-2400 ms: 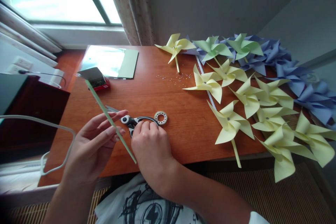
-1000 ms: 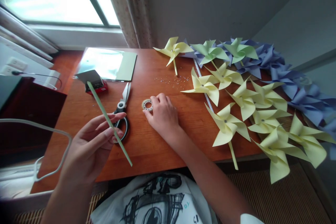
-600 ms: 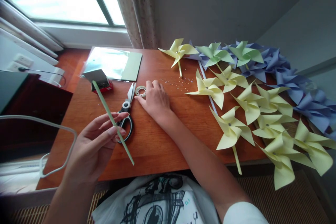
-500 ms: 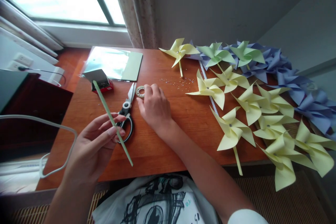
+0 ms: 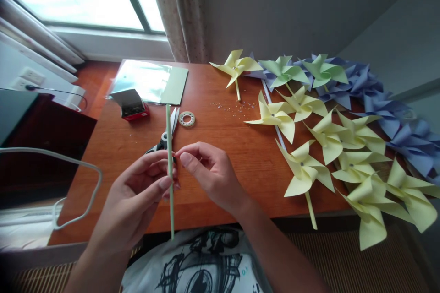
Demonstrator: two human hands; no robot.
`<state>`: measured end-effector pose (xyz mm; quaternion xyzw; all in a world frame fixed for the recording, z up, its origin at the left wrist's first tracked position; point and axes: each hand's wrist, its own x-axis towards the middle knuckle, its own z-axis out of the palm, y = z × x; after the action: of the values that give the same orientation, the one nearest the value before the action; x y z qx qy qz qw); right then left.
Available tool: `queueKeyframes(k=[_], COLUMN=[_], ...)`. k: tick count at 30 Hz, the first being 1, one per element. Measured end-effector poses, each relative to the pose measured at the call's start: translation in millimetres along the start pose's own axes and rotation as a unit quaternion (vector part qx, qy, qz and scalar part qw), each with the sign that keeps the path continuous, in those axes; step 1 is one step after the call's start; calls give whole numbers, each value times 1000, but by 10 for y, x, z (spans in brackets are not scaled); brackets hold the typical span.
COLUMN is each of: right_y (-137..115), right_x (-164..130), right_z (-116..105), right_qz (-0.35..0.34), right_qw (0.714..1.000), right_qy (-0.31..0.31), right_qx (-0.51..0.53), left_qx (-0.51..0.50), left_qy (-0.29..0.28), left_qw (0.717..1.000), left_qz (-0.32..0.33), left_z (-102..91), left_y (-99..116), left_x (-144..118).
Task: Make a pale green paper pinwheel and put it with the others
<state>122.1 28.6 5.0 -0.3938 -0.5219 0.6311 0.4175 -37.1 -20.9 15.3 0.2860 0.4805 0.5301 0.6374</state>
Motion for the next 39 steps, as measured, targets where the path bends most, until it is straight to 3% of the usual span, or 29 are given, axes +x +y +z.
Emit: queueKeyframes(k=[6, 14, 23, 32, 39], right_y=[-59, -18, 42, 6, 15], right_x=[-206, -288, -276, -268, -274], right_z=[-122, -245, -270, -284, -250], right_qz=[7, 43, 44, 27, 0], right_qw=[999, 996, 994, 999, 996], right_qy=[-5, 13, 28, 36, 77], right_qx=[49, 77, 94, 30, -47], left_qx=[-20, -19, -50, -22, 73], left_qy=[-48, -53, -64, -61, -40], left_qw=[998, 997, 993, 996, 997], left_qz=[-25, -50, -84, -57, 1], left_z=[173, 259, 340, 350, 374], left_y=[-106, -212, -186, -218, -209], left_x=[2, 34, 53, 59, 48])
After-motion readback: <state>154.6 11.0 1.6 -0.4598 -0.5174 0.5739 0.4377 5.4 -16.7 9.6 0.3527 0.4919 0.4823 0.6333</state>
